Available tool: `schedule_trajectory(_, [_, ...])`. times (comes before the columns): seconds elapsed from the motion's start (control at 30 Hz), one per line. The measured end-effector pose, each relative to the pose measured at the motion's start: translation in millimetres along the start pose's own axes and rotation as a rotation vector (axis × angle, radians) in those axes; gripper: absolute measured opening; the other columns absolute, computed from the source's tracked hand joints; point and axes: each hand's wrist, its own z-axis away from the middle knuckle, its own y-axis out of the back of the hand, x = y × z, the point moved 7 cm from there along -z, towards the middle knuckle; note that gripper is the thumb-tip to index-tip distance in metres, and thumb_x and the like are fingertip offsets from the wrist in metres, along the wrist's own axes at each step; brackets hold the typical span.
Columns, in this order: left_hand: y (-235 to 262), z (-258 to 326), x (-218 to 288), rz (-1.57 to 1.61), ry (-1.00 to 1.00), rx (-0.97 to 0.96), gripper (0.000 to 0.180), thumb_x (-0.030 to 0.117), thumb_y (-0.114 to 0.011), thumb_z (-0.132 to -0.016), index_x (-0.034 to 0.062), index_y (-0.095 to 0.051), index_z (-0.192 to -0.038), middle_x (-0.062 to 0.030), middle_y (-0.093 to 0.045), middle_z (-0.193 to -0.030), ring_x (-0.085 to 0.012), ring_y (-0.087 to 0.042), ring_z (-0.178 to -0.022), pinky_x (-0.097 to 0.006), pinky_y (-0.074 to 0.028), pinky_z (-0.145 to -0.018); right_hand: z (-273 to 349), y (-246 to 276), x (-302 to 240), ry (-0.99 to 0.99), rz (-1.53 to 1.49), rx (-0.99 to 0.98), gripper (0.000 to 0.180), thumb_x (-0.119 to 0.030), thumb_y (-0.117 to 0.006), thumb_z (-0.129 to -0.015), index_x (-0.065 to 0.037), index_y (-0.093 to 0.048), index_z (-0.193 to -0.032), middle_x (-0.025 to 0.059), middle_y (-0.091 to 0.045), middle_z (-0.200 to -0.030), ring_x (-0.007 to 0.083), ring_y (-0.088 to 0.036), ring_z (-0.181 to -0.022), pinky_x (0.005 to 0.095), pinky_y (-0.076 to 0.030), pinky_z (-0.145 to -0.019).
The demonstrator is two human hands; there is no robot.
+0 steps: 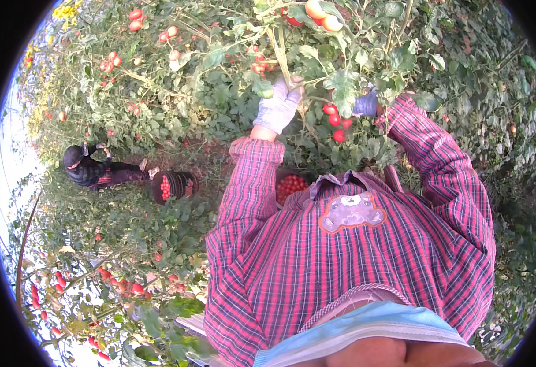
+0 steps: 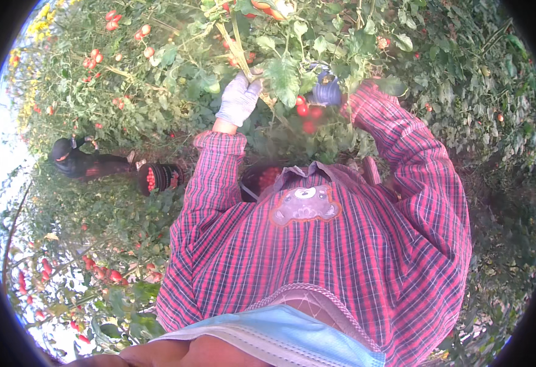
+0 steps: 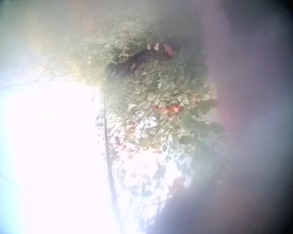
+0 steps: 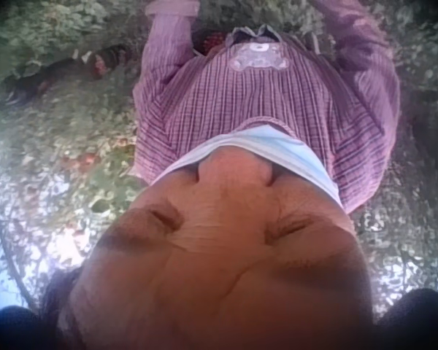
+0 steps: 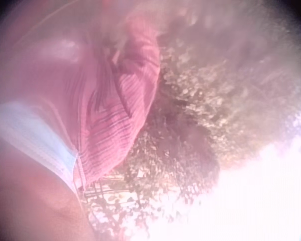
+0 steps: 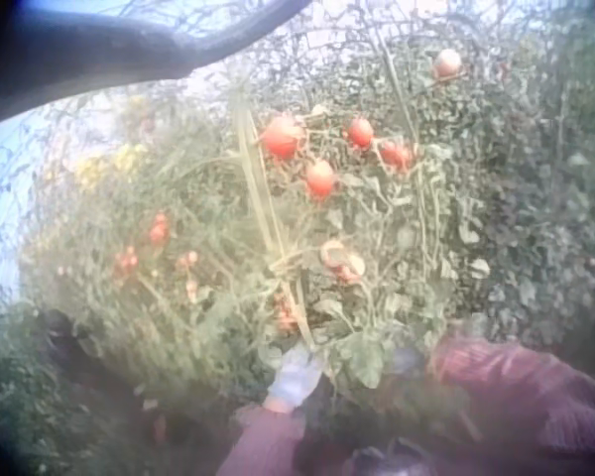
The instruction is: The person picks ripe red tomatoes from vines in a greenhouse and places them into a bucket. The person moves between plants, reaches into foliage, and collects tomatoes by hand.
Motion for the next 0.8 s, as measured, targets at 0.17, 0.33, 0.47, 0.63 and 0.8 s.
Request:
schedule_trajectory(0.17, [-23,17,-8,-0.072,0.027,0.4,0.039,0.026,-0.064,-0.086,0.001,-0.056,-0.115,-0.0138,-0.061,-0.107,-0.0257,-0.061,-0.097,-0.037,-0.048,-0.086,14,5,20,-0.068,0.034,-0.021,0.029,-0.028,-0.059,-0.081,-0.018,-0.058,-0.108,0.0038,-0.064,-0.077,0.0242,-0.063,-0.068,0.0394,-0.048,-0.06])
schedule_trajectory(0.33, [-93,8,-17,0.463,0.398,-0.006,0.041,0.033,-0.062,-0.089,-0.0003,-0.057,-0.112,-0.01,-0.063,-0.11,-0.0171,-0.058,-0.101,-0.03,-0.044,-0.09,14,21,18,-0.027,0.124,0.048,0.032,-0.023,-0.06,-0.076,-0.02,-0.058,-0.108,0.0074,-0.062,-0.076,0.0277,-0.063,-0.07,0.0401,-0.048,-0.061])
schedule_trajectory(0.47, [-116,-21,-51,0.709,0.382,-0.18,0.035,0.032,-0.061,-0.09,0.0037,-0.059,-0.11,-0.0048,-0.062,-0.103,-0.0153,-0.059,-0.088,-0.031,-0.045,-0.083,11,16,7,0.107,-0.064,0.15,0.04,-0.019,-0.059,-0.076,-0.018,-0.057,-0.116,0.0127,-0.064,-0.087,0.0285,-0.062,-0.074,0.0399,-0.049,-0.064])
schedule_trajectory(0.63, [-116,-8,-25,0.964,0.541,-0.236,0.025,0.028,-0.058,-0.091,0.0058,-0.057,-0.104,-0.0029,-0.063,-0.091,-0.016,-0.062,-0.081,-0.03,-0.048,-0.074,31,25,25,0.225,-0.072,0.3,0.046,-0.013,-0.062,-0.074,-0.016,-0.059,-0.12,0.0123,-0.064,-0.093,0.0297,-0.061,-0.082,0.0407,-0.049,-0.073])
schedule_trajectory(0.8, [-112,2,-24,0.946,0.624,-0.24,0.022,0.028,-0.057,-0.092,0.007,-0.057,-0.101,-0.0039,-0.062,-0.087,-0.0165,-0.062,-0.079,-0.03,-0.049,-0.071,31,27,27,0.069,-0.249,0.049,0.029,-0.024,-0.067,-0.075,-0.009,-0.062,-0.099,0.0146,-0.06,-0.091,0.035,-0.057,-0.088,0.0433,-0.046,-0.074])
